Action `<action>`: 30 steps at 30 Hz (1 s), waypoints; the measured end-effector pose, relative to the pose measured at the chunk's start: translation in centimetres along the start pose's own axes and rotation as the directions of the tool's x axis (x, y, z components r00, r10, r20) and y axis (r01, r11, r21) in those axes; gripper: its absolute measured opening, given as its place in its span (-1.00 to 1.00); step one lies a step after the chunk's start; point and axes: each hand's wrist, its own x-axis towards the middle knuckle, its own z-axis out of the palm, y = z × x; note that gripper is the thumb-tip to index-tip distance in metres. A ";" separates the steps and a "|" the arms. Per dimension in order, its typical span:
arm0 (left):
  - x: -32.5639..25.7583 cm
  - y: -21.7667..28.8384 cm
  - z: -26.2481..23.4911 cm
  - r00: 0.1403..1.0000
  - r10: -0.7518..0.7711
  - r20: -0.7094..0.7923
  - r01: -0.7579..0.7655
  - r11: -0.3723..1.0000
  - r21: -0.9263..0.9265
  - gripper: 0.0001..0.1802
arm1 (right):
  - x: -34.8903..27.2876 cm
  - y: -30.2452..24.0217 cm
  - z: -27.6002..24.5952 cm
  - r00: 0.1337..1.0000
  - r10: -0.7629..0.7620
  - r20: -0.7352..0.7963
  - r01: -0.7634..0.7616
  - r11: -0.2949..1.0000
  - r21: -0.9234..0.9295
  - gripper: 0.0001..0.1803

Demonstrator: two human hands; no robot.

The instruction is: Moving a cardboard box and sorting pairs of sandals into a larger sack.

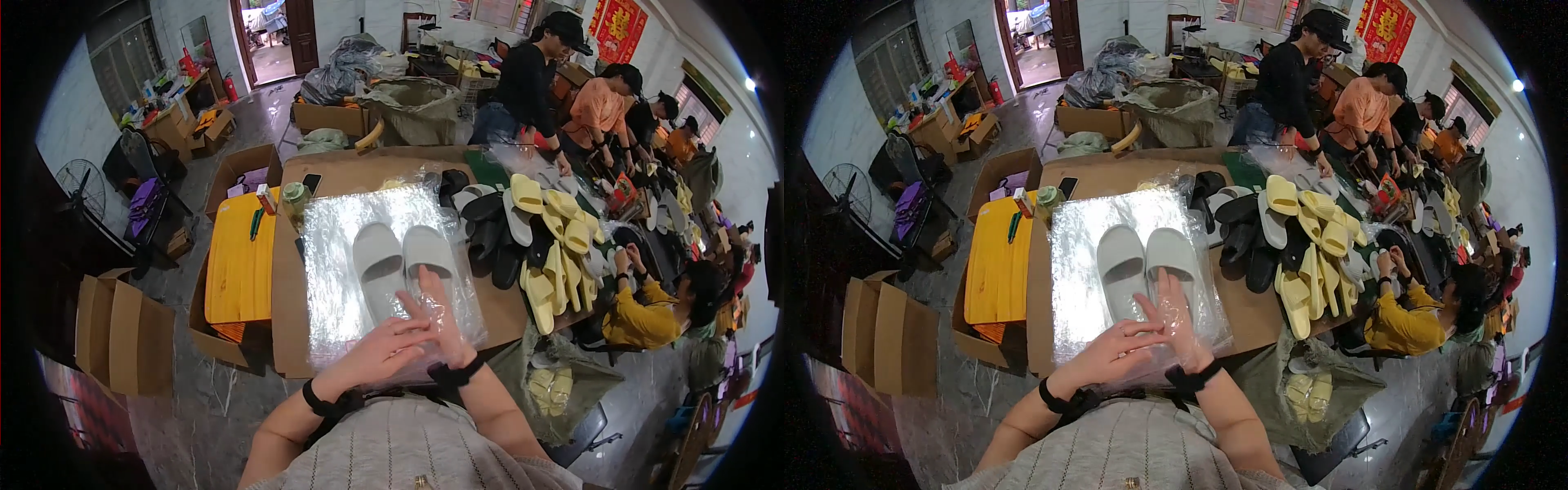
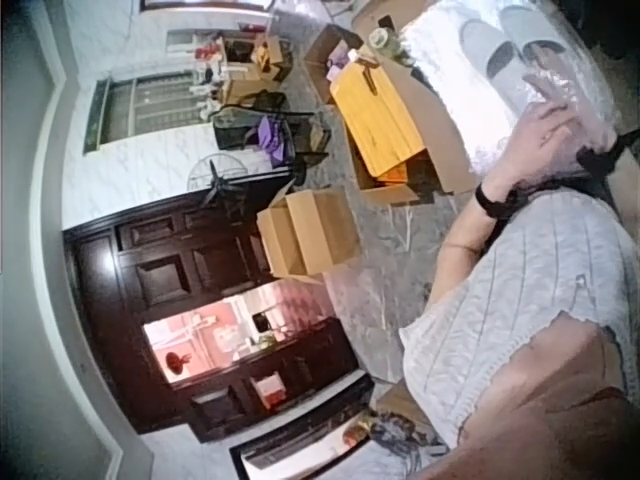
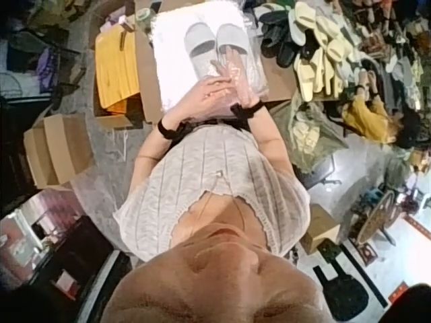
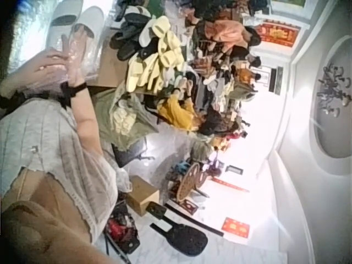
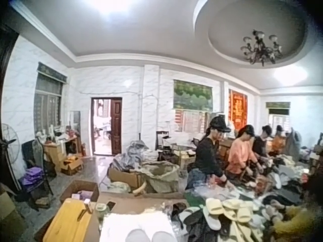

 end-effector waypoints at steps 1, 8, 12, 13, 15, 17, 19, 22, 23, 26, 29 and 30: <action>-0.3 -0.3 -0.5 0.999 -0.036 -0.018 0.035 0.997 -0.069 -0.61 | -1.3 -0.3 -0.4 1.000 0.000 -0.002 0.000 1.000 -0.002 -0.27; -1.1 -6.9 -2.3 0.855 -0.144 -0.498 0.363 0.852 0.377 -0.48 | -5.6 -9.7 -10.0 0.418 0.200 0.886 -0.506 0.861 0.045 -0.59; -0.5 -11.1 -1.4 0.831 -0.147 -0.536 0.405 0.820 0.404 -0.43 | -3.8 -10.5 -11.8 0.794 0.313 0.521 -0.468 0.862 0.195 -0.81; 0.0 -12.0 -0.9 0.838 -0.142 -0.526 0.396 0.822 0.409 -0.43 | -2.3 -9.7 -10.6 0.905 0.315 0.286 -0.358 0.927 0.110 -0.81; -0.1 -13.2 0.1 0.844 -0.076 -0.530 0.351 0.827 0.439 -0.41 | 1.2 -9.0 -7.6 0.968 0.237 0.083 -0.212 0.948 -0.237 -0.71; -0.3 -13.3 0.9 0.864 -0.060 -0.500 0.322 0.830 0.456 -0.40 | 2.1 -3.4 -4.6 0.991 0.112 0.067 -0.056 0.830 -0.554 -0.56; -0.3 -13.7 1.5 0.860 0.019 -0.510 0.253 0.853 0.457 -0.40 | 2.6 -1.2 -1.8 0.986 0.163 0.042 -0.094 0.742 -0.663 -0.51; 0.2 -13.7 1.5 0.880 -0.003 -0.475 0.259 0.842 0.474 -0.42 | 3.0 2.1 1.9 0.987 0.159 -0.035 -0.131 0.647 -0.751 -0.51; -0.1 -13.9 1.5 0.880 -0.019 -0.475 0.275 0.835 0.476 -0.42 | 3.0 2.1 2.7 0.993 0.095 -0.074 -0.118 0.665 -0.737 -0.55; -0.6 -14.0 1.2 0.883 -0.056 -0.467 0.294 0.840 0.456 -0.44 | 3.6 2.5 3.1 0.986 0.161 -0.033 -0.146 0.757 -0.637 -0.66; 0.0 -13.7 1.8 0.805 -0.079 -0.588 0.321 0.891 0.320 -0.38 | 3.5 3.1 2.6 0.993 0.098 -0.062 -0.115 0.809 -0.576 -0.77; 0.0 -13.9 1.8 0.804 -0.099 -0.586 0.329 0.895 0.300 -0.35 | 3.3 3.3 2.1 0.989 0.113 -0.095 -0.147 0.801 -0.580 -0.77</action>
